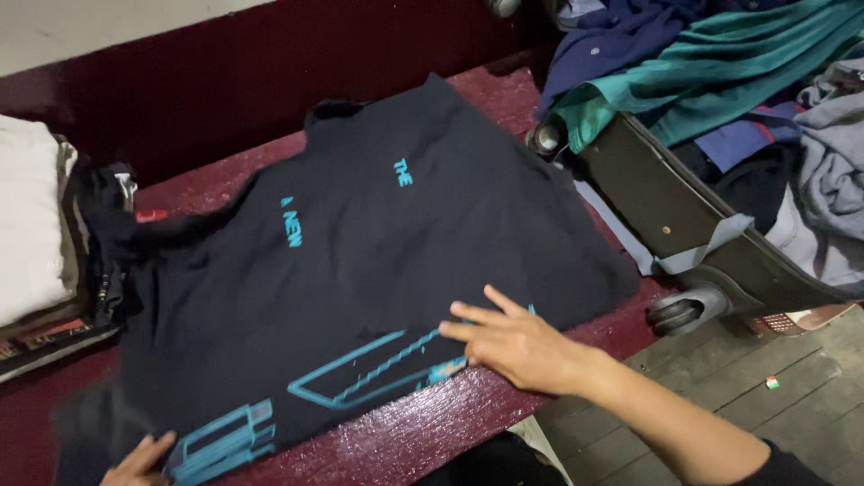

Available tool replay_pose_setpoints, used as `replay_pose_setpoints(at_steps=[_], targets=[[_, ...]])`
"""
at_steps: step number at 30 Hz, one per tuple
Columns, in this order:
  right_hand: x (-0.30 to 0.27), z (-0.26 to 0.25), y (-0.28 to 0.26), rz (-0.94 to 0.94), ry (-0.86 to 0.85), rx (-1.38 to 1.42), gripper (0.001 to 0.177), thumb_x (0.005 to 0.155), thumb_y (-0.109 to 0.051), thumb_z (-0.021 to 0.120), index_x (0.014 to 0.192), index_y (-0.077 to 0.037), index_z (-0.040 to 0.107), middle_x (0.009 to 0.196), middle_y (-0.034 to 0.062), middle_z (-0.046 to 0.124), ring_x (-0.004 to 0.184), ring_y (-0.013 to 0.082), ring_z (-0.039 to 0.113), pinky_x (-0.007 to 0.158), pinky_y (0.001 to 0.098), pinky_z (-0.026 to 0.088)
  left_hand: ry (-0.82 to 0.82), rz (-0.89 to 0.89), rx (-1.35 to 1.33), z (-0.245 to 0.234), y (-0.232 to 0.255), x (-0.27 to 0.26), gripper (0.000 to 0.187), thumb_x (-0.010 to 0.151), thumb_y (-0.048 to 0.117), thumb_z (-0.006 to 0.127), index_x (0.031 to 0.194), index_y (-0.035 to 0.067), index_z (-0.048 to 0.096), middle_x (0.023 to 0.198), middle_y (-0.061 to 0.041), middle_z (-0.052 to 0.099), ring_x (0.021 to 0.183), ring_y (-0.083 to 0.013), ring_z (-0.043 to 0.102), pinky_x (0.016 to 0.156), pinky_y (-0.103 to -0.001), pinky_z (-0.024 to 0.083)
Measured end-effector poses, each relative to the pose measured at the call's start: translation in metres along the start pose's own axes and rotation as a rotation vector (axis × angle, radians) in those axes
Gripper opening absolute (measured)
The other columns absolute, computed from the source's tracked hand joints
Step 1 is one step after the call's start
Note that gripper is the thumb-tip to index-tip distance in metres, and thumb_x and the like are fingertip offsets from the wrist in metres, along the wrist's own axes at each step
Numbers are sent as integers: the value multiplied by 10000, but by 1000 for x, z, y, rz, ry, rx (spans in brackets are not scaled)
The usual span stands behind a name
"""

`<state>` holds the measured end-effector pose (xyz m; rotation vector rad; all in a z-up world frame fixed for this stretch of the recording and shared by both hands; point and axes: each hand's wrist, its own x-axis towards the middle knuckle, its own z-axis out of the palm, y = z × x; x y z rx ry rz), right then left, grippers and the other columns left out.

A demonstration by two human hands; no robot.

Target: The person folds a white t-shirt on a dark red surface, places it on a stack, and then retrieves and begins to fold a dark graphic t-shirt.

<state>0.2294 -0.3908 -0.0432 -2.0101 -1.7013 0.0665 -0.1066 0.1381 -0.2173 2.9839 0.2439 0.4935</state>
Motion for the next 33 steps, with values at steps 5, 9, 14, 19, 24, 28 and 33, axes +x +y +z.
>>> replay_pose_setpoints(at_steps=[5, 9, 14, 19, 24, 28, 33], targets=[[1, -31, -6, 1, 27, 59, 196, 922, -245, 704, 1023, -77, 704, 1440, 143, 616, 1410, 364, 488, 1133, 613, 312, -384, -290, 58, -66, 54, 79, 250, 849, 410, 674, 943, 179, 679, 1371, -27, 666, 1246, -253, 647, 958, -491, 517], [16, -54, 61, 310, 313, -202, 322, 939, -172, 649, 1227, -28, 651, 1458, 209, 574, 1334, 417, 531, 1093, 543, 430, -258, -193, -192, -159, 145, 139, 244, 851, 355, 674, 956, 138, 714, 1322, -47, 695, 1171, -265, 679, 922, -419, 537], [46, -61, 159, 935, 155, -516, 376, 1002, -287, 639, 1257, -11, 640, 1276, 230, 642, 1181, 440, 595, 932, 535, 503, -262, 238, -441, -164, 227, 238, 233, 918, 298, 648, 971, 78, 703, 1337, -98, 688, 1158, -308, 671, 936, -390, 533], [44, -54, 203, 1069, 318, -290, 396, 898, -330, 730, 1187, -60, 697, 1146, 217, 713, 1077, 405, 663, 927, 506, 514, -232, 349, -446, -95, 277, 349, 231, 930, 250, 671, 1046, 52, 658, 1139, -146, 717, 1109, -354, 671, 938, -440, 527], [34, -45, 237, 971, 687, 277, 395, 856, -239, 773, 1171, -11, 701, 1017, 148, 750, 945, 253, 700, 845, 372, 541, -30, 97, -678, -22, 297, 467, 194, 932, 178, 677, 1086, 60, 686, 1105, -164, 742, 1055, -362, 696, 899, -446, 539], [28, -51, 228, 1072, 621, 567, 274, 936, -187, 720, 1108, 22, 761, 958, 114, 774, 871, 183, 700, 816, 316, 548, -21, -20, -604, 19, 311, 538, 195, 992, 137, 607, 1162, 110, 699, 1158, -161, 745, 1095, -357, 698, 937, -442, 533], [28, -62, 213, 1021, 589, 788, 276, 900, -81, 629, 1146, -33, 744, 959, 38, 782, 859, 130, 713, 814, 275, 550, -362, 581, -83, 37, 342, 578, 929, 641, -47, 663, 1508, 259, 527, 1488, -128, 518, 1298, -412, 491, 925, -490, 481]])
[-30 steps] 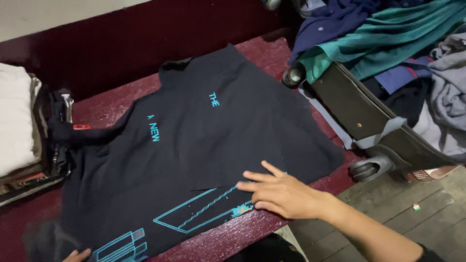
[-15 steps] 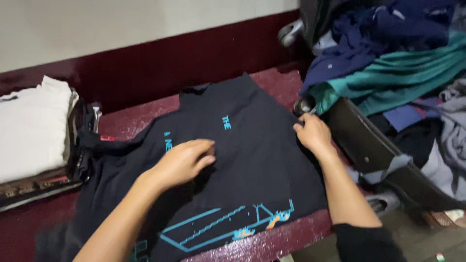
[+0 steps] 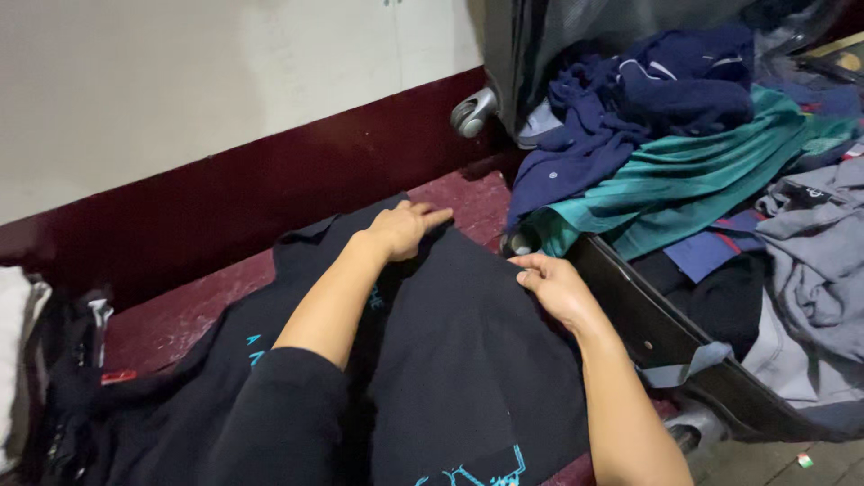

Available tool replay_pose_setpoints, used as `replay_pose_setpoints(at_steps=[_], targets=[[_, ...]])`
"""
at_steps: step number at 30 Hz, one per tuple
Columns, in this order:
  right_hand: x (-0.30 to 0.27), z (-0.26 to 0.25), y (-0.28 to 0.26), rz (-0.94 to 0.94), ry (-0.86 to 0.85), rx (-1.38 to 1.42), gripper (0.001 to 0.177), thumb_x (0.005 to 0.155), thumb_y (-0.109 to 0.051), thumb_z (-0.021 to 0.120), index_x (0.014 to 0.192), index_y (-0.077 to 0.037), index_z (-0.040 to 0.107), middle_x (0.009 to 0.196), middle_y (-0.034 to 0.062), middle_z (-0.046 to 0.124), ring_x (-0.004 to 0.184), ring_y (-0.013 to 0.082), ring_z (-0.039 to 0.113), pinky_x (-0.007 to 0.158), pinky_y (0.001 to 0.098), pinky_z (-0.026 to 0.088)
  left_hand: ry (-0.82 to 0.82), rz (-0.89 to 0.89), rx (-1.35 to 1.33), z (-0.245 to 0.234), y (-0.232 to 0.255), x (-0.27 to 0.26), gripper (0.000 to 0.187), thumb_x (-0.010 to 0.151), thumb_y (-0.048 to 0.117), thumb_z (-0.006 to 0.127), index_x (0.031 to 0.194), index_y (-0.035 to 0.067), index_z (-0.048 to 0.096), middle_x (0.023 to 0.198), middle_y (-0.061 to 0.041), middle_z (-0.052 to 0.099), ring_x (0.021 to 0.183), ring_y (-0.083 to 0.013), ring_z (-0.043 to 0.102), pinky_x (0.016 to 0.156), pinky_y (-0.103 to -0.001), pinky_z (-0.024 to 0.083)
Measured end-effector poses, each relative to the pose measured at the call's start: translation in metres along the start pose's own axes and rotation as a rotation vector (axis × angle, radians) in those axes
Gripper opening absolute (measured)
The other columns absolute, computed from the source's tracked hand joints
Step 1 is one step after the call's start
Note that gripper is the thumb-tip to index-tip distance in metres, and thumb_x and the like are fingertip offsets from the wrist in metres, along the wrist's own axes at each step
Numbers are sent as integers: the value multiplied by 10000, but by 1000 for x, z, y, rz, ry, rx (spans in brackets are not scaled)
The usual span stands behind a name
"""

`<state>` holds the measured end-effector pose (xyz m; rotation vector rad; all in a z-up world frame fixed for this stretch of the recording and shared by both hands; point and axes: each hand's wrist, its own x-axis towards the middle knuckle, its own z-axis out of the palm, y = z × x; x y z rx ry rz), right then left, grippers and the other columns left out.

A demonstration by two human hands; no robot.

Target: The person folds a white t-shirt on a dark red surface, places it on a stack, and then retrieves and begins to fold a dark graphic t-shirt.

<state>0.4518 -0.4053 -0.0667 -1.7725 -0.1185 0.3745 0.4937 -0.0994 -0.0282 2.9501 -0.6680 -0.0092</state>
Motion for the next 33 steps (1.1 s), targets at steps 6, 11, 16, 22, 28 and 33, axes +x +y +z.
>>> replay_pose_setpoints(at_steps=[6, 11, 16, 22, 28, 33], targets=[[-6, 10, -3, -64, 305, -533, 278, 852, -214, 776, 1095, -78, 775, 883, 124, 777, 836, 228, 748, 820, 354, 563, -278, -41, 468, -41, 2, 16, 355, 787, 271, 703, 1104, 130, 777, 1357, -35, 645, 1299, -294, 551, 972, -482, 501], [-5, 19, -4, -69, 398, -658, 234, 831, -293, 793, 940, -90, 755, 878, 145, 770, 899, 340, 745, 839, 447, 565, -393, -120, 417, -67, -18, 11, 294, 794, 239, 699, 1061, 178, 807, 1117, -98, 768, 1142, -308, 701, 930, -495, 533], [-5, 22, 0, -133, 428, -753, 206, 845, -279, 779, 896, -85, 730, 871, 169, 758, 892, 394, 723, 824, 504, 553, -316, -300, 711, -88, -45, 1, 254, 890, 262, 692, 1112, 198, 797, 1164, -37, 758, 1122, -287, 720, 936, -526, 477], [-9, 25, -9, -155, 479, -798, 225, 836, -298, 793, 883, -87, 730, 858, 201, 746, 877, 425, 711, 809, 526, 553, -82, -426, 522, -162, -54, -54, 292, 773, 260, 745, 1048, 198, 819, 1191, -51, 706, 1257, -310, 559, 989, -554, 415], [-11, 23, -10, -178, 462, -729, 228, 825, -304, 809, 880, -90, 752, 850, 217, 741, 878, 428, 711, 816, 524, 552, 125, -236, -486, -203, 26, -134, 289, 742, 183, 771, 1013, 86, 789, 911, -61, 786, 852, -185, 730, 799, -339, 579], [0, 19, 4, -197, 447, -714, 222, 829, -304, 794, 902, -96, 768, 866, 220, 742, 895, 420, 717, 842, 515, 554, 100, 65, -525, -190, 116, -181, 218, 810, 232, 763, 935, 55, 736, 783, -96, 750, 730, -199, 735, 700, -336, 585]])
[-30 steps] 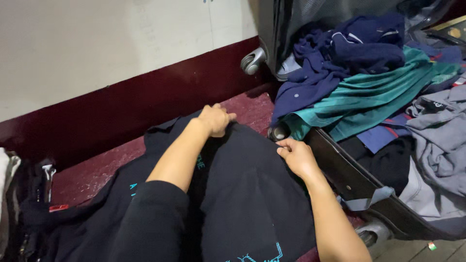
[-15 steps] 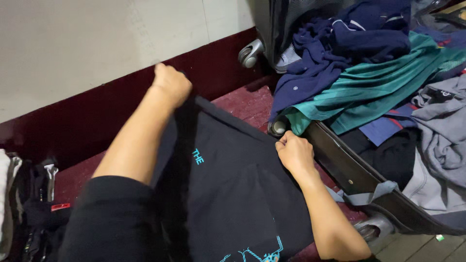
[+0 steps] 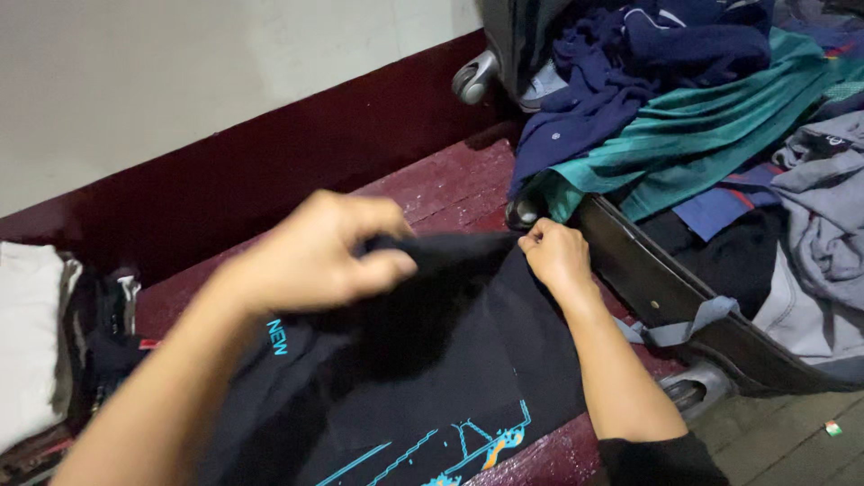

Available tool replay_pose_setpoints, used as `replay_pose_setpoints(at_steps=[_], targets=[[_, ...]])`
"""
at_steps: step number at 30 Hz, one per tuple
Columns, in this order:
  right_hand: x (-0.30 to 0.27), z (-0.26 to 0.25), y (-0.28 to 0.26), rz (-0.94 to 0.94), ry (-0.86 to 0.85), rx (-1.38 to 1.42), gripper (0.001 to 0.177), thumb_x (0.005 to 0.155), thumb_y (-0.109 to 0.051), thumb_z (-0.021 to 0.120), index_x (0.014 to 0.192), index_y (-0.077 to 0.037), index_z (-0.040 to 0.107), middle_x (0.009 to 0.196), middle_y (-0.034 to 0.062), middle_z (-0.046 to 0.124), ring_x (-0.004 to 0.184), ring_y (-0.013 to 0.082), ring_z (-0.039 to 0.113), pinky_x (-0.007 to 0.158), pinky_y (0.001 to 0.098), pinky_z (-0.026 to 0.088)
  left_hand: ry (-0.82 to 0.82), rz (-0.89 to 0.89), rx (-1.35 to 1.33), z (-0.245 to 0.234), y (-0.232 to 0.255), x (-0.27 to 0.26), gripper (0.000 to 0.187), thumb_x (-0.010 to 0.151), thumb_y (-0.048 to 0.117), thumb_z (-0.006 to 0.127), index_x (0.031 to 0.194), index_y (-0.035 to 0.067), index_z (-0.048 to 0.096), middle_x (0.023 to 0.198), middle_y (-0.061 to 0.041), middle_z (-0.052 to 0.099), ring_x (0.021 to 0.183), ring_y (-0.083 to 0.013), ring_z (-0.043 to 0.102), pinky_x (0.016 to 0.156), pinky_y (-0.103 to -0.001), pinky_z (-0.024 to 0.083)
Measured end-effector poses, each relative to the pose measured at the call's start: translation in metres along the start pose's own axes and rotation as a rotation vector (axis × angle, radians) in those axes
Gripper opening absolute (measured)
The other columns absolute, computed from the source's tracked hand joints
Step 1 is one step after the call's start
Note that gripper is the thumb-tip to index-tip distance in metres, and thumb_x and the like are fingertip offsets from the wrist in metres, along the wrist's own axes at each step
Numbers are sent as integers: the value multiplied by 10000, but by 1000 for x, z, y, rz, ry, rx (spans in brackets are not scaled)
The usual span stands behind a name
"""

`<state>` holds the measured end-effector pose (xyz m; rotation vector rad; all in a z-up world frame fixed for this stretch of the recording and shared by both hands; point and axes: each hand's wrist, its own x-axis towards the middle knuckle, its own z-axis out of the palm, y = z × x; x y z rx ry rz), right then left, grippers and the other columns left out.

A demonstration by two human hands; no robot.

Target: The person folds a white t-shirt on a dark red surface, places it on a stack, and then retrieves and begins to fold a dark graphic t-shirt.

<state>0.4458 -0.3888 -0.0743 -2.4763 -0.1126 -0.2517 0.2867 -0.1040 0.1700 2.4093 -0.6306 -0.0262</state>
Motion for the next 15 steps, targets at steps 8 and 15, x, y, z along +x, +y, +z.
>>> replay_pose_setpoints(at_steps=[8, 15], targets=[[7, 3, 12, -46, 10, 33, 177, 838, -244, 713, 948, -138, 801, 919, 210, 743, 931, 415, 717, 888, 493, 556, 71, 225, -25, 109, 42, -38, 225, 868, 219, 730, 977, 49, 630, 884, -153, 689, 859, -363, 697, 726, -454, 558], [5, 10, 18, -92, 61, 38, 181, 890, -217, 708, 1022, -142, 807, 949, 233, 730, 940, 440, 695, 876, 508, 540, 22, 240, -92, 170, 48, -54, 208, 920, 214, 692, 965, 46, 578, 903, -147, 664, 946, -378, 672, 767, -494, 538]])
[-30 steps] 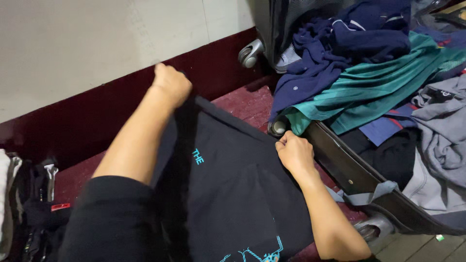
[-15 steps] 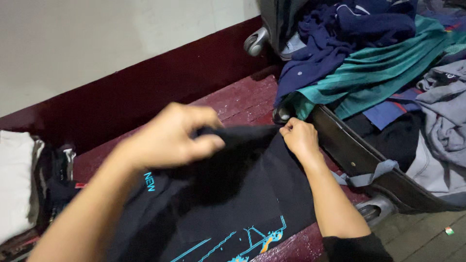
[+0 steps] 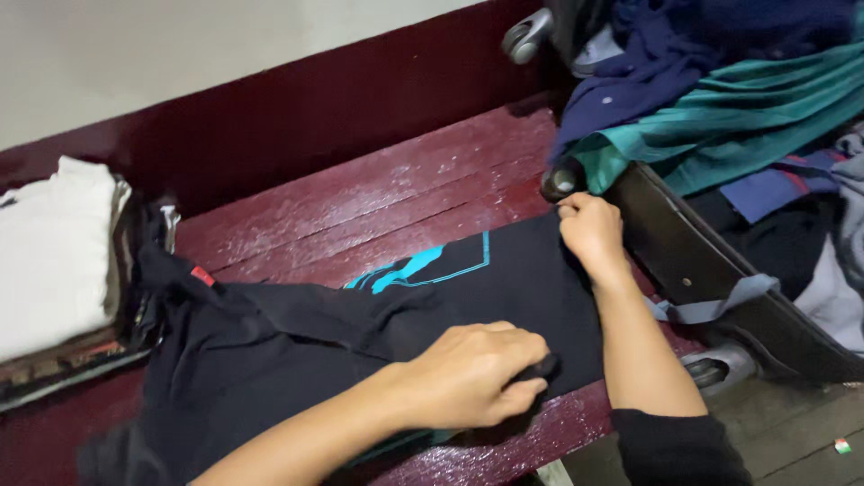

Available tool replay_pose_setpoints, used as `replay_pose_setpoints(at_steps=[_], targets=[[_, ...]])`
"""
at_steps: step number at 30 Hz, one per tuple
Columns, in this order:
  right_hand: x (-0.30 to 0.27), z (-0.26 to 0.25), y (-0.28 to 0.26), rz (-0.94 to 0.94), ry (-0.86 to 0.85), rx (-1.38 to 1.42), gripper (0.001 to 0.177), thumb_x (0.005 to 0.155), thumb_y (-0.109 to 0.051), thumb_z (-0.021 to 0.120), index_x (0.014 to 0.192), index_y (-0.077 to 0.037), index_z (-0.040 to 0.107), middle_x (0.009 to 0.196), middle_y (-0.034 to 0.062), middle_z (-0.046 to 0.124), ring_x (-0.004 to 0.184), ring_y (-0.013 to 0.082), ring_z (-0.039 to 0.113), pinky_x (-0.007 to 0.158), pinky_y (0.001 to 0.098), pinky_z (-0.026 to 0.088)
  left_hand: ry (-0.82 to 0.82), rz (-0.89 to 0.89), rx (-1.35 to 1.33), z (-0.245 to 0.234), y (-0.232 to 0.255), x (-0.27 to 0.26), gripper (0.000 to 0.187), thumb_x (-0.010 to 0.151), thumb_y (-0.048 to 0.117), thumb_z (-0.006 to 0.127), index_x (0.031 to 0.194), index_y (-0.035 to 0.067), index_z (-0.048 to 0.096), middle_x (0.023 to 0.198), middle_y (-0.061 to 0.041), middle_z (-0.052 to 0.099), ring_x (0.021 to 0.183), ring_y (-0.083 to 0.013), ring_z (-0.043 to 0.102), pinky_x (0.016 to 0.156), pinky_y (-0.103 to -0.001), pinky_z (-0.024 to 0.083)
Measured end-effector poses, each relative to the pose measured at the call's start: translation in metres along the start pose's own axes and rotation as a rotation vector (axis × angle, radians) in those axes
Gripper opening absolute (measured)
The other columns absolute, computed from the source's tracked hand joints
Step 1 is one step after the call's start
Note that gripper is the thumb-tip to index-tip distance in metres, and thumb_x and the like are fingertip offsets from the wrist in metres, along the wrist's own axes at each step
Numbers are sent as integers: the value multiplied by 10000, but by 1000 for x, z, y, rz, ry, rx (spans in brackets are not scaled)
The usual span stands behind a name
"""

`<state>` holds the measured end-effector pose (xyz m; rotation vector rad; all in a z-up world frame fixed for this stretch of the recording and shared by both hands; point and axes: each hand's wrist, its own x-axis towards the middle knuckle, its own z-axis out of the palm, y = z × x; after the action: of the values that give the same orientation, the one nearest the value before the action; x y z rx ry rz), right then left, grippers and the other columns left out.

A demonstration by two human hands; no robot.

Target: The person folds a white t-shirt on a dark red surface, places it on a stack, and then retrieves and begins to fold a dark graphic t-shirt.

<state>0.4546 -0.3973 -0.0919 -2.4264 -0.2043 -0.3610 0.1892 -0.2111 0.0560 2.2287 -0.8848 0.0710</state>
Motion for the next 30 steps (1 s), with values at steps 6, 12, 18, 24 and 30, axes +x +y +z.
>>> replay_pose_setpoints(at_steps=[6, 12, 18, 24, 30], targets=[[-2, -11, -13, -123, 3, -80, 185, 957, -212, 688, 1062, -104, 798, 985, 243, 731, 959, 445, 694, 878, 520, 541, 51, -64, -3, 46, -8, -7, 238, 912, 242, 679, 997, 40, 589, 929, -146, 691, 958, -377, 682, 770, -505, 540], [-45, -64, -77, -295, -33, -232, 320, 1028, -270, 647, 1244, -49, 732, 1236, 257, 691, 1096, 455, 667, 918, 538, 534, 26, -151, -40, 61, -23, 0, 326, 917, 328, 690, 1042, 34, 626, 1004, -175, 716, 998, -393, 677, 804, -514, 545], [-100, -40, -60, -603, -569, -75, 628, 971, -432, 592, 1433, -11, 532, 1570, 287, 366, 1439, 463, 347, 1107, 528, 342, 99, -148, 150, -38, -66, -63, 546, 707, 62, 674, 1253, 68, 667, 1295, -168, 678, 1228, -362, 617, 1021, -475, 501], [-123, -52, -74, -720, -403, -580, 607, 969, -439, 510, 1500, -153, 433, 1660, 162, 277, 1542, 425, 183, 1159, 744, 174, -343, -869, 1057, -141, -121, -186, 606, 646, 182, 797, 1230, 165, 638, 1357, -106, 583, 1373, -381, 452, 1028, -811, 297], [-187, -48, -133, -902, -783, -179, 873, 795, -308, 655, 1571, -81, 326, 1685, 220, 207, 1489, 523, 162, 1073, 758, 203, -121, -742, 1144, -156, -106, -233, 270, 783, 114, 705, 1042, 140, 635, 1008, -49, 667, 953, -277, 664, 742, -446, 564]])
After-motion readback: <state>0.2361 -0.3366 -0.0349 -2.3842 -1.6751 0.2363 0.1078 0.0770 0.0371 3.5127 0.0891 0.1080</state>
